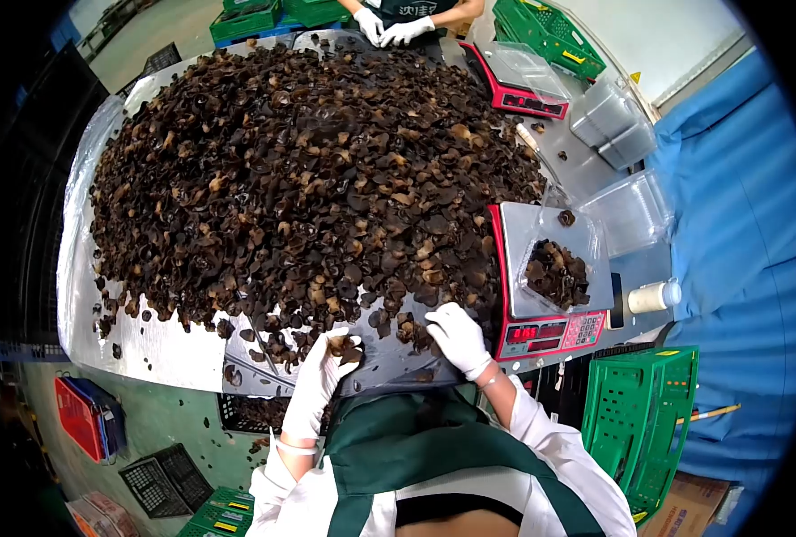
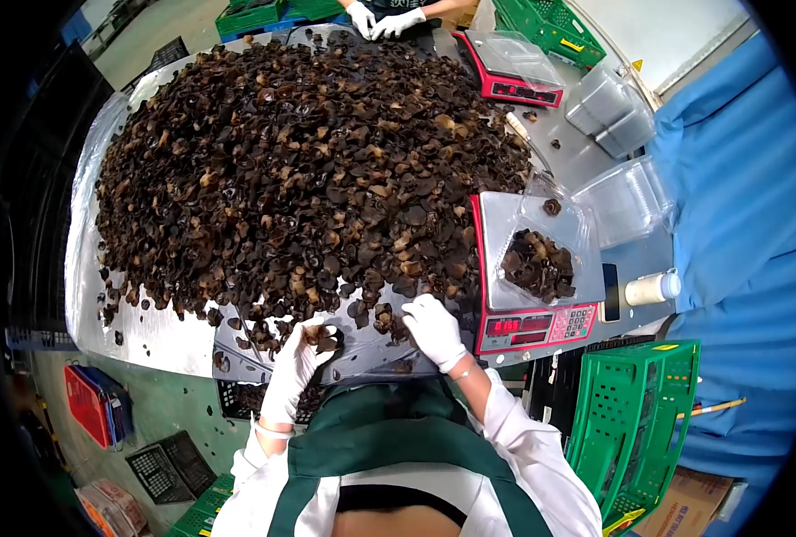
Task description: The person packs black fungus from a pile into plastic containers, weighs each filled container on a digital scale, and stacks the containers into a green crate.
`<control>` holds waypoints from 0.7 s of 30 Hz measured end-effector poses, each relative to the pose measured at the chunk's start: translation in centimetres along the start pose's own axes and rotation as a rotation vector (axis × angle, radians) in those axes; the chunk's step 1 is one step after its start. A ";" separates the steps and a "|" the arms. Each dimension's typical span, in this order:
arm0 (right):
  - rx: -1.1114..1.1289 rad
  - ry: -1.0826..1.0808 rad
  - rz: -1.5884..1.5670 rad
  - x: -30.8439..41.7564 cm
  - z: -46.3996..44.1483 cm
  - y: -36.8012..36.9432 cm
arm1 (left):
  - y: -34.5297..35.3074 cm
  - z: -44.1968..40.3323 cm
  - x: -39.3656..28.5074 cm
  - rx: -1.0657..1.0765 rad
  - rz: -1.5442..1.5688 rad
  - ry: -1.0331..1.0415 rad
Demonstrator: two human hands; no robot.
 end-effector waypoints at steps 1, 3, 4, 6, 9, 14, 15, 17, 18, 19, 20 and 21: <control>0.063 -0.049 0.130 0.1 0.2 1.5 | -0.2 0.0 0.1 0.002 -0.004 -0.007; 0.127 -0.057 0.252 0.0 0.4 3.3 | -0.3 -0.1 -0.4 0.006 -0.043 0.018; 0.161 -0.050 0.274 -0.2 0.2 3.8 | -0.2 0.0 -0.6 0.007 -0.046 0.017; 0.122 -0.079 0.210 -0.7 -0.1 3.5 | -0.3 0.4 -1.0 -0.001 -0.038 0.011; 0.066 0.034 -0.226 -2.8 -0.8 2.2 | -0.3 1.1 -1.9 -0.012 -0.014 0.014; 0.172 0.400 -0.508 -5.6 -0.8 1.4 | -1.4 1.9 -2.1 -0.033 0.059 0.018; 0.173 0.266 -0.412 -4.8 -1.1 0.8 | -1.0 2.1 -2.4 -0.016 0.076 0.023; 0.181 0.220 -0.313 -4.4 -1.0 0.8 | -2.1 2.0 -2.6 -0.036 0.074 0.029; 0.188 0.176 -0.216 -3.6 -1.1 0.6 | -2.4 2.0 -2.8 -0.058 0.071 0.034; 0.144 0.112 -0.131 -2.5 -1.5 0.4 | -2.5 2.1 -2.8 -0.088 0.065 0.038; 0.153 0.123 -0.107 -1.7 -1.5 0.8 | -2.6 2.0 -2.7 -0.086 0.064 0.033; 0.138 0.018 0.022 -0.6 -1.4 1.7 | -3.0 1.9 -2.7 -0.100 0.083 0.044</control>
Point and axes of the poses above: each hand's wrist, its own z-axis away from the middle knuckle, its own y-axis out of the palm, x = y × z, the point moved 9 cm from there along -z, towards the middle knuckle, and after that the axes turned 5 degrees about -x, right-handed, at the moved point
